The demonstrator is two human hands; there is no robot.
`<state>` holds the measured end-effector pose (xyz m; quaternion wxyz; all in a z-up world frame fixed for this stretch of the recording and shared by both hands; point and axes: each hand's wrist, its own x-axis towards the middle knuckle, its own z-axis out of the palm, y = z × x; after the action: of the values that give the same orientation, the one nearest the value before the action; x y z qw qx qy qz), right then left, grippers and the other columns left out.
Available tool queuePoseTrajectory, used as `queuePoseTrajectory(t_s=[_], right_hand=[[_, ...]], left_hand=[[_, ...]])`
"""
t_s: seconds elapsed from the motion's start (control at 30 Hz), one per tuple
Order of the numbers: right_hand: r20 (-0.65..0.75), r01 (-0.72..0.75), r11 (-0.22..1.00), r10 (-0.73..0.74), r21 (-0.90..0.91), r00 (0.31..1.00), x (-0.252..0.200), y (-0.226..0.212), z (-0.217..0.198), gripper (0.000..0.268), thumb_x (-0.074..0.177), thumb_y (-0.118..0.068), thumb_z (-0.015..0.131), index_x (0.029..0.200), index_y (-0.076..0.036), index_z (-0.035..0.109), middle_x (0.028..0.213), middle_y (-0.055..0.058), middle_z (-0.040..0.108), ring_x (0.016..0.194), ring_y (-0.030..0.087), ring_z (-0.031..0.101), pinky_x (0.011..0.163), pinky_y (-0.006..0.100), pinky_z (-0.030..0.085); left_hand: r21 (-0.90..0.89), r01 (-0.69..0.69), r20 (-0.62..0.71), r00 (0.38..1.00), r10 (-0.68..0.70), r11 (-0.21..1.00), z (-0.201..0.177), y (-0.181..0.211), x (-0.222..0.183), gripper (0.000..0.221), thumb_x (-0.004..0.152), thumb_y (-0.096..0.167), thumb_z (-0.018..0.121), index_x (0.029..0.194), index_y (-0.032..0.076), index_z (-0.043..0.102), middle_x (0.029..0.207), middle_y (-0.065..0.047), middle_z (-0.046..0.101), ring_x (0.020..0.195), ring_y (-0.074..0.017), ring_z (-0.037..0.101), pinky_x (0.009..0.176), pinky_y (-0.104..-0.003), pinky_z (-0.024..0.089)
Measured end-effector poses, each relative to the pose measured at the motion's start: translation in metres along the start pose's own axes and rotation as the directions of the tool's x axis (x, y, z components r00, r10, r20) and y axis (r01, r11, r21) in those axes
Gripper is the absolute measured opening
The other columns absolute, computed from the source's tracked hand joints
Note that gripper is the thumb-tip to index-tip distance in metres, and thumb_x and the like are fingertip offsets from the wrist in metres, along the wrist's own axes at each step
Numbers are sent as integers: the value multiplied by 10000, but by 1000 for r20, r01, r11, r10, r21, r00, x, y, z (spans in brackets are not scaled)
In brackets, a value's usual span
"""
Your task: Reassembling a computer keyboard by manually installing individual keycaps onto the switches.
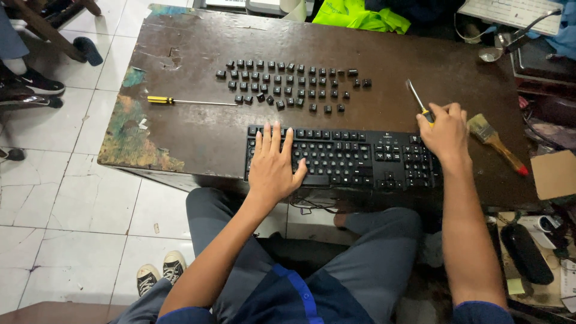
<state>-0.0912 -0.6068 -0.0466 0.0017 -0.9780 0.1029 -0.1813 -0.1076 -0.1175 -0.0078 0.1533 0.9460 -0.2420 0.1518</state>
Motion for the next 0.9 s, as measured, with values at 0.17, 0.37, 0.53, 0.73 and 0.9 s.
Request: queuePoseTrajectory(t_s=[0.17,0.37,0.53,0.73,0.9], right_hand=[[-74,134,990,-130,51,989,44,-52,-10,429,1035,-375,815,1376,-115,800,1225,161,690,1145,403,660,895,546,556],[46,204,931,-228,302,973,90,-119,-24,374,1041,-148,777,1397,-34,750,1233,212,705,1185,415,658,995,513,526],[-9,240,855,-266,460,964,95,-113,11,435,956,-101,826,1385,-65,763,1220,193,720,1157,421,671,1011,525,529],[-103,228,798,-206,558,973,86,-106,21,373,974,-63,808,1346,-74,779,1099,122,721,1057,333,676,929,431,573],[-132,283,795,-252,536,959,83,-116,15,407,939,-116,842,1342,-106,782,1111,116,696,1059,349,647,976,478,523]], left_hand=[[-38,16,14,1000,-15,999,-10,3,-1,797,960,537,595,1545,-5,582,1613,-361,464,1550,-538,374,1287,-616,223],[-56,18,-28,999,-20,998,-9,4,1,769,939,521,623,1504,0,625,1582,-347,510,1533,-524,413,1282,-599,254],[-52,15,-98,995,-20,999,-10,3,3,705,898,442,658,1451,6,676,1541,-342,556,1504,-515,461,1268,-591,294],[-45,-4,-109,994,-1,999,-7,3,2,748,842,414,653,1457,-12,668,1558,-347,545,1524,-503,446,1294,-598,240],[-66,-34,-67,997,30,997,-7,3,2,757,866,382,640,1484,-55,626,1587,-341,522,1538,-482,438,1297,-560,258]])
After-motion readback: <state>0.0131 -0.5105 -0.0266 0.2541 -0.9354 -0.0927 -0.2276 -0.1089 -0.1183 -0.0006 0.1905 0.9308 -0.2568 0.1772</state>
